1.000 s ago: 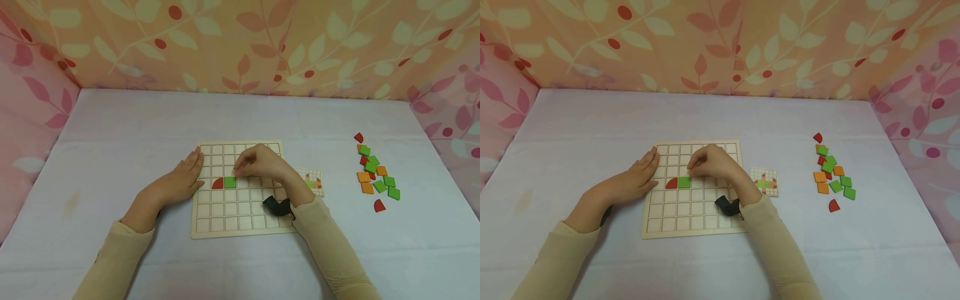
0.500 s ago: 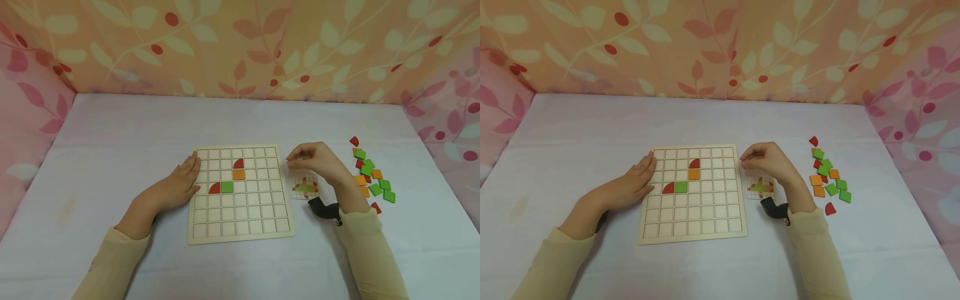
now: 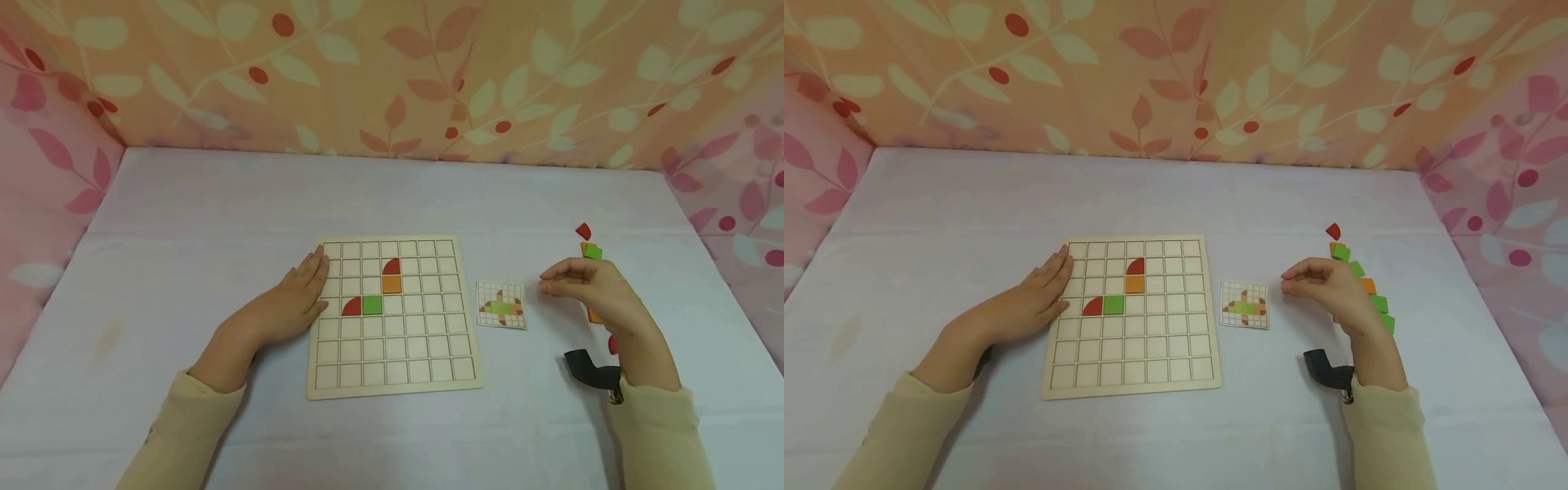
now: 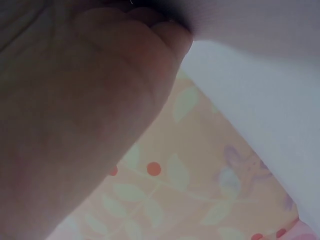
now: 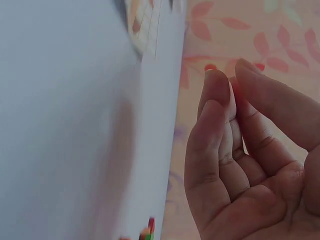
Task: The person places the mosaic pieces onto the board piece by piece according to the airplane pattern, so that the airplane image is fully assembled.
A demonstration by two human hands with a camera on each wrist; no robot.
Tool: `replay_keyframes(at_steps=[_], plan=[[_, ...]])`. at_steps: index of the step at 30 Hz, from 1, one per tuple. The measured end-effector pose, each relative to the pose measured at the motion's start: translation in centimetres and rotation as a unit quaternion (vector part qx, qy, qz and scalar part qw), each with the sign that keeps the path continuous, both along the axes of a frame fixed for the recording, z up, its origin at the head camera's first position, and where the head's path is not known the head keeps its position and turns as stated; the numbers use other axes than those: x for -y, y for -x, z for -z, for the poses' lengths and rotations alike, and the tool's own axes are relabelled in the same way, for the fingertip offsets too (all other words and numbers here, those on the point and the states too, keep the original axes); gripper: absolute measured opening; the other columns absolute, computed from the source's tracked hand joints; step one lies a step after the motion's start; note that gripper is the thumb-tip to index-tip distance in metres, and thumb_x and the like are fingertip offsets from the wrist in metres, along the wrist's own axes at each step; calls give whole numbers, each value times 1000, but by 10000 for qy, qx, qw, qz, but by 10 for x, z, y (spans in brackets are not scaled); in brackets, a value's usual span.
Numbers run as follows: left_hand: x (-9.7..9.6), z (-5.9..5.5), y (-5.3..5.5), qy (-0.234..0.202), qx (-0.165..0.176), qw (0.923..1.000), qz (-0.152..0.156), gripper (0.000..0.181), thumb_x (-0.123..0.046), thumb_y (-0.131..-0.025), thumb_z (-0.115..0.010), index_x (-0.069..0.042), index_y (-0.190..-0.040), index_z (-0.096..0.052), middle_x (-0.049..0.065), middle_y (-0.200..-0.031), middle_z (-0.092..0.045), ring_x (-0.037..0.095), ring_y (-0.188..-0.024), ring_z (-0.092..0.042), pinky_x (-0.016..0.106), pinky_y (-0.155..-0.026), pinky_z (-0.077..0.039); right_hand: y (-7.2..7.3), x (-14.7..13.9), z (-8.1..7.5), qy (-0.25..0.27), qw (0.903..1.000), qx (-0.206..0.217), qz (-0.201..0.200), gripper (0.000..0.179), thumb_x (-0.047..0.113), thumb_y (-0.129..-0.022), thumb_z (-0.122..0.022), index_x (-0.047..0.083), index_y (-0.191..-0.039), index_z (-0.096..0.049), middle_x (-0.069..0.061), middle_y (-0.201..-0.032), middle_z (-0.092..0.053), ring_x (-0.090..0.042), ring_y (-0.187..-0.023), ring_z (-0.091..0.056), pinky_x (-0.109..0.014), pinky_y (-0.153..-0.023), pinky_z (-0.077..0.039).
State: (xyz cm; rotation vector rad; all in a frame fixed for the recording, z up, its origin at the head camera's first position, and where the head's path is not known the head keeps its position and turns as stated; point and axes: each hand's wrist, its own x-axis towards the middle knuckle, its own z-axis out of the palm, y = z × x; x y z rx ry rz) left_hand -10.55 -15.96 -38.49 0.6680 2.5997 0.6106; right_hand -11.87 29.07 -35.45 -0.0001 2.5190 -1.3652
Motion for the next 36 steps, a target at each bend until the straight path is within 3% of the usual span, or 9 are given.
replay_keyframes(at_steps=[4,9,16,22,30,36], plan=[[1,-2,-2,-1,8,10000,-71,65,-16,-100,-42,10,-147,-5,21,-155,11,36,-142,5,55,-111,-8,-3,-14,-1,-260,9996,1,133,29,23,-87,-70,1,-105,-65,6,-89,-71,-3,-85,-65,-13,-76,-44],[5,0,-3,-64,31,9999,-110,65,-16,-100,-42,9,-147,-5,20,-155,12,36,-142,5,56,-111,-8,-2,-26,-2,-99,9996,-171,189,21,16,-88,-68,1,-103,-65,6,-86,-71,-7,-81,-66,-12,-74,-47],[7,1,-3,-135,-22,9999,-78,65,-16,-100,-42,10,-147,-6,22,-155,11,37,-142,4,57,-110,-8,-3,-42,-3,-401,9981,-126,449,22,24,-89,-67,7,-103,-67,11,-84,-71,-6,-80,-65,-14,-73,-45],[6,0,-4,-163,-42,9998,-66,64,-16,-100,-42,10,-147,-6,22,-155,11,37,-142,3,57,-110,-9,-4,-56,1,-269,9977,-136,603,21,22,-88,-68,5,-101,-68,6,-82,-72,-9,-77,-67,-13,-74,-41],[7,0,-4,-126,-27,9999,-75,64,-17,-100,-42,9,-147,-5,21,-155,12,36,-142,4,57,-111,-9,-7,-78,6,-47,9953,-347,905,8,13,-89,-67,12,-94,-73,12,-79,-69,-4,-74,-66,-11,-70,-46],[8,-2,-4,-136,25,9999,-79,64,-17,-100,-41,10,-147,-5,21,-155,11,36,-142,5,56,-111,-8,-9,-96,6,52,9941,-116,1075,11,13,-88,-67,12,-97,-74,17,-84,-68,-1,-74,-63,-10,-68,-48]])
